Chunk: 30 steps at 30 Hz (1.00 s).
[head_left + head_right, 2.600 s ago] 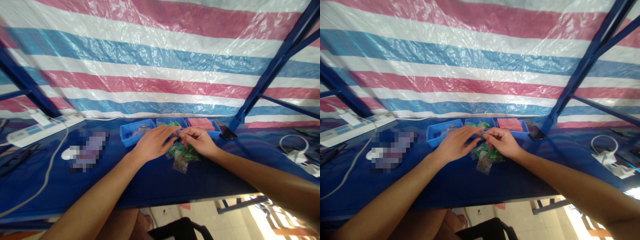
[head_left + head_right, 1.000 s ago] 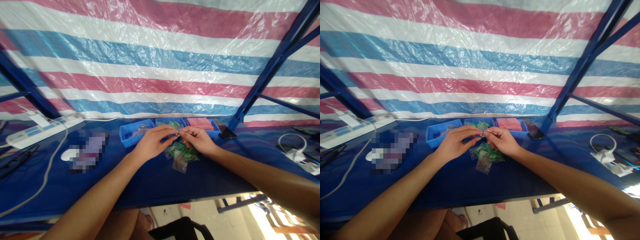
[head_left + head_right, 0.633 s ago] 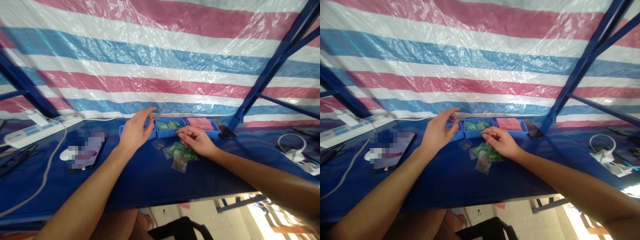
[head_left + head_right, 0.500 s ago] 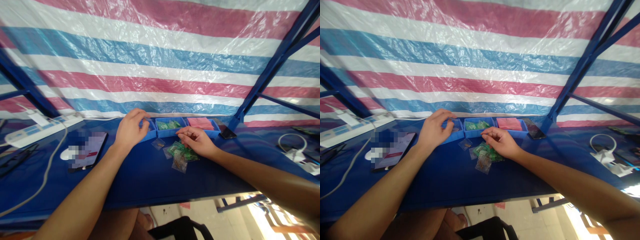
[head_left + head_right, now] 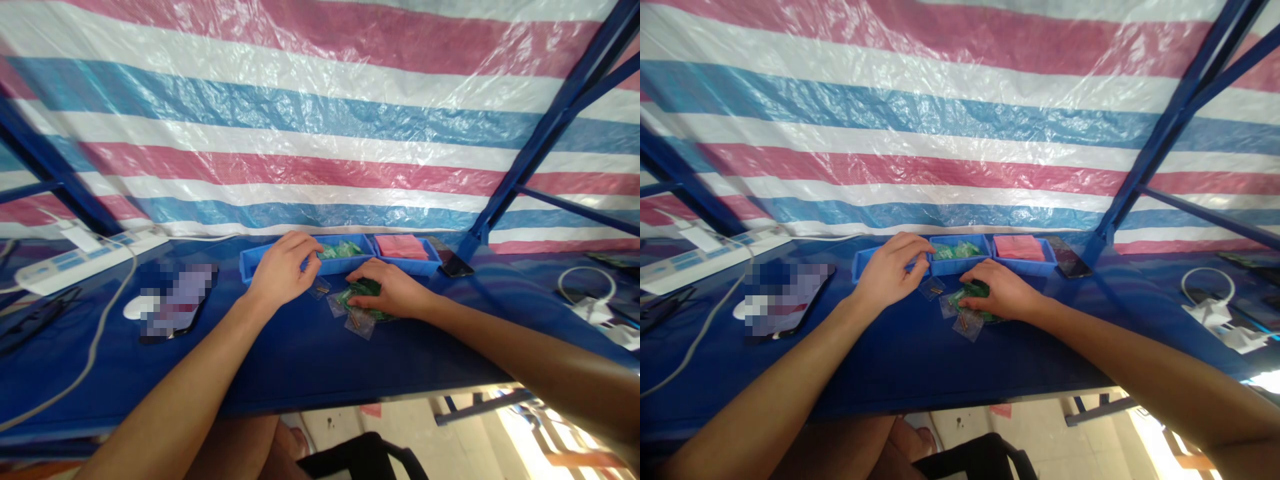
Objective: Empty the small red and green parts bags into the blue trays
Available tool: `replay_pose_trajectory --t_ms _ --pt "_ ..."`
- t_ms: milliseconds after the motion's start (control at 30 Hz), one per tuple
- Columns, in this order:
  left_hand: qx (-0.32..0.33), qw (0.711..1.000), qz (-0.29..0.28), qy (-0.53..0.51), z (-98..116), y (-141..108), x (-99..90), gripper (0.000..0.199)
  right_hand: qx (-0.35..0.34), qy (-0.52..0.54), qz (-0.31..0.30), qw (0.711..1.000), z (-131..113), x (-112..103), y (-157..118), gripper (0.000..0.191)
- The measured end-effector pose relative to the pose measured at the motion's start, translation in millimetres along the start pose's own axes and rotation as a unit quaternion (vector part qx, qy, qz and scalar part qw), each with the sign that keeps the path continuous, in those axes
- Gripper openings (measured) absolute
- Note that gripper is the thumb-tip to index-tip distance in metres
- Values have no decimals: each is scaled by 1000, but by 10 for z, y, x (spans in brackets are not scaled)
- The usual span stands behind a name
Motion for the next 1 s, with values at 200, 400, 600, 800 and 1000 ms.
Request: replay_pose_trajectory --t_ms 200,400,600,800,1000 --pt "68 994 -65 -64 185 4 123 30 32 58 36 997 62 0 6 22" --pt "88 990 -89 -65 226 2 149 30 18 7 32 999 52 5 -4 23" --pt "40 988 -137 -52 196 -21 183 30 36 2 30 999 101 46 -17 21" --pt "35 976 -195 -87 280 -46 265 29 57 37 43 997 82 38 -10 19" --pt "-16 977 -164 -136 272 -30 257 44 95 167 134 972 51 -7 -5 19"
Point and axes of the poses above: each hand's wrist, its own y-axis towards the middle knuckle, its own x-axis out of the palm, z = x × y, the point moved 2 cm from there along y, towards the middle knuckle, and after that the axes turned 1 degree about -z, right-handed, at the moved point
